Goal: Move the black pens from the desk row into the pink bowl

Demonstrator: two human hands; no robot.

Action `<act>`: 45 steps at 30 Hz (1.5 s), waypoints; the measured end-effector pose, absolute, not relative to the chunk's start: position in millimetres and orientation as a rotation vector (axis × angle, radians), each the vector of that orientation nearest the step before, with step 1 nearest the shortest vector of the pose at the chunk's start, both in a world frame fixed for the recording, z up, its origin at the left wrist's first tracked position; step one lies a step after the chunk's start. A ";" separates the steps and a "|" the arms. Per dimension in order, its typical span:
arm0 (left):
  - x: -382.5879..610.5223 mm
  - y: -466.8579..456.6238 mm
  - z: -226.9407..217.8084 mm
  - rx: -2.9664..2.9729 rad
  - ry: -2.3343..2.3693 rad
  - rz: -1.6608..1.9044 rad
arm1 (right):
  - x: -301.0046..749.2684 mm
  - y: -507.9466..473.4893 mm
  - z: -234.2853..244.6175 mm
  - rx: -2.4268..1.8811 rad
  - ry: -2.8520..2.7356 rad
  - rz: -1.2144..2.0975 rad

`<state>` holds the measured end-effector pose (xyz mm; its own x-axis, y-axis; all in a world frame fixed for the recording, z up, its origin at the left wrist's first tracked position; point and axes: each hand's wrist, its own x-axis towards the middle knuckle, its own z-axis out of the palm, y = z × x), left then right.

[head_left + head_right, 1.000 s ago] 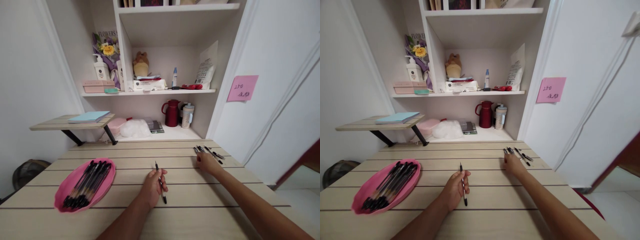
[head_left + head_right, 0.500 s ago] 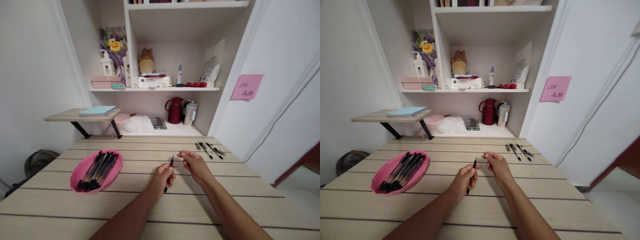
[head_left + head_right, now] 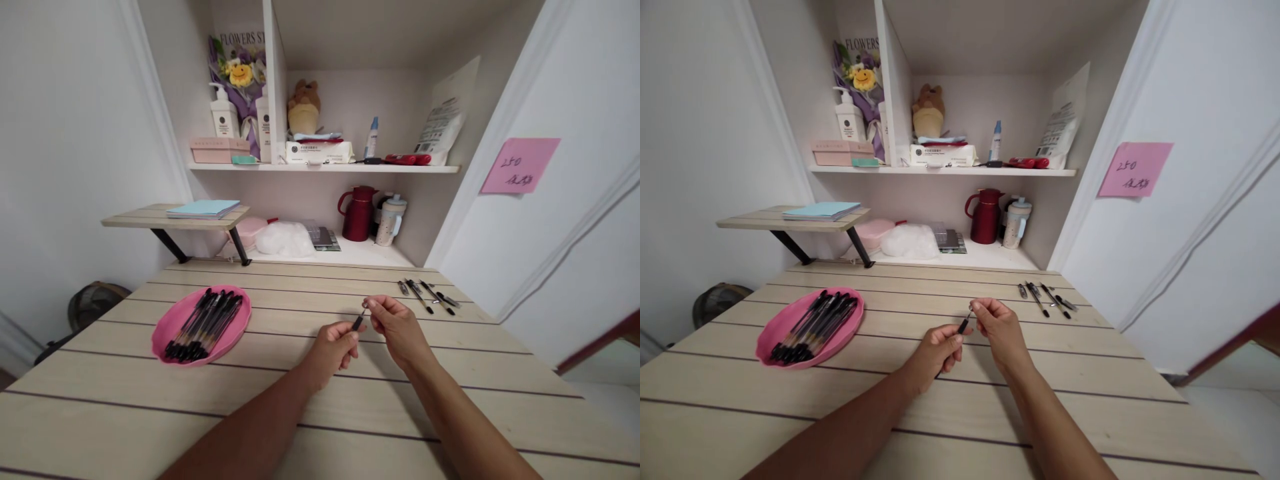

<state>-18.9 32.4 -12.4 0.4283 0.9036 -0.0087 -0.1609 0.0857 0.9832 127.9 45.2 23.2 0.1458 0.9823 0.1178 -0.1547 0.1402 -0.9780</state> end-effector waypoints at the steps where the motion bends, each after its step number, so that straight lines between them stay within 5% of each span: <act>1: -18.8 32.2 -12.2 1.220 0.790 0.926 | 128.2 45.1 22.8 -1.072 -1.066 1.079; 45: -15.7 29.8 -9.0 1.372 0.899 1.049 | 122.7 36.5 15.9 -1.041 -1.151 1.293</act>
<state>-15.7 29.8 -9.0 0.3119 0.9459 0.0893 -0.0563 -0.0754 0.9956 122.7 36.5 15.9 -0.0528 0.9978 0.0406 -0.1560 0.0319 -0.9872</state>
